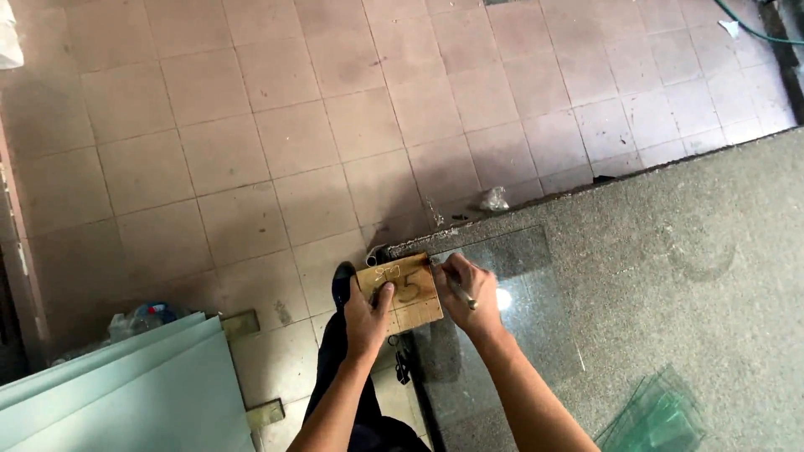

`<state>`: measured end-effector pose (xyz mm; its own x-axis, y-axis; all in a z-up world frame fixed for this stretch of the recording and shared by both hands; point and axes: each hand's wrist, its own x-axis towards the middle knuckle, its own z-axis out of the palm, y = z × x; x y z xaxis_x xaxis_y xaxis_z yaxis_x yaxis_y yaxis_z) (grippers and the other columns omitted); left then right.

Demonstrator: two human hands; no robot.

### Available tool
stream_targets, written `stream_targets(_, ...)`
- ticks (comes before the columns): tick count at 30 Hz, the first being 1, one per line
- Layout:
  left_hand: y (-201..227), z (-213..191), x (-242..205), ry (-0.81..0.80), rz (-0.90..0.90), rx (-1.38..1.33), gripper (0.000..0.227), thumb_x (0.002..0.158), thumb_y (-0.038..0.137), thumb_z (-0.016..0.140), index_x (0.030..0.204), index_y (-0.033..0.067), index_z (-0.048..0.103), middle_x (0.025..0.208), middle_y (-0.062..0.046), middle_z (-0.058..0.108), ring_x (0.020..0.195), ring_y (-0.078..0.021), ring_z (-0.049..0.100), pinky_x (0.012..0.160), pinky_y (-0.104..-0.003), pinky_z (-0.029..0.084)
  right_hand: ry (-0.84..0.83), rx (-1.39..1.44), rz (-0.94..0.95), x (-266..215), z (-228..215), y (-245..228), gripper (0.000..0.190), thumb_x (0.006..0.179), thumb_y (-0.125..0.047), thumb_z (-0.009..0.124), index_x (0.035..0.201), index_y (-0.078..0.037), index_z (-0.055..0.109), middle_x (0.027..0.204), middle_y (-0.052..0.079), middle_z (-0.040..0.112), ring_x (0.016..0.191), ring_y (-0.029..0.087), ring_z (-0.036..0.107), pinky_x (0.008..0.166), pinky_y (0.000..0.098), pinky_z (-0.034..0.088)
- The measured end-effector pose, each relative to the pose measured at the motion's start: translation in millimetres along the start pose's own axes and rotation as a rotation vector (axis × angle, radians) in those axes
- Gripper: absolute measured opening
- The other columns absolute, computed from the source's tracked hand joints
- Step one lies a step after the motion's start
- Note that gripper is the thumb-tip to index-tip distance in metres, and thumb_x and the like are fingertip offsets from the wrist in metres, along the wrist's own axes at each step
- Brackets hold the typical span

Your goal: A person in a workshop uses a marking tool and a wooden template to mark glass panes on a workbench.

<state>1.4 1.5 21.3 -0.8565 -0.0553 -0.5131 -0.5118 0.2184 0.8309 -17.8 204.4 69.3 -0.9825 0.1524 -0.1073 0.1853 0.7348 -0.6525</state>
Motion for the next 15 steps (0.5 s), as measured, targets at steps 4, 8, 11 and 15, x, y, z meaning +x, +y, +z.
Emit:
stream_targets(4,1.9,0.3,1.0,-0.004,-0.02,0.014,0.1,0.109,0.048,0.069,0.17,-0.0151,0.021,0.14,-0.039,0.066,0.128,-0.0516,0.07,0.102,-0.066,0.063,-0.007,0.041,-0.041,-3.7,0.5,3.6,0.019,0.093,-0.027,0.073,0.083,-0.01,0.074,0.066,0.017,0.072,0.061,0.04,0.071,0.06,0.0453,0.056)
stream_targets(8,0.4,2.4,-11.6,0.004,-0.013,-0.015,0.099,0.11,0.048,0.068,0.17,-0.0154,0.023,0.143,-0.038,0.066,0.131,-0.0507,0.07,0.104,-0.066,0.062,0.011,0.021,-0.032,-16.0,6.0,6.9,0.02,0.096,-0.02,0.071,0.078,-0.011,0.072,0.062,0.012,0.07,0.057,0.031,0.068,0.058,0.041,0.054)
stream_targets(11,-15.0,6.8,-28.5,0.014,-0.016,-0.016,0.098,0.108,0.052,0.069,0.169,-0.0132,0.028,0.145,-0.038,0.065,0.133,-0.0519,0.068,0.106,-0.067,0.06,0.019,0.035,-0.026,-38.9,7.3,21.8,0.019,0.096,-0.016,0.069,0.077,-0.011,0.074,0.061,0.011,0.072,0.056,0.028,0.069,0.058,0.04,0.056)
stream_targets(15,-57.1,20.9,-60.9,0.099,0.039,-0.14,0.052,0.098,0.042,0.076,0.132,0.0056,0.062,0.117,-0.013,0.084,0.106,-0.0273,0.085,0.085,-0.038,0.071,0.013,0.035,-0.052,-82.9,-15.8,11.7,0.021,0.096,-0.016,0.065,0.079,-0.011,0.053,0.07,0.001,0.065,0.058,0.015,0.052,0.053,0.0375,0.044)
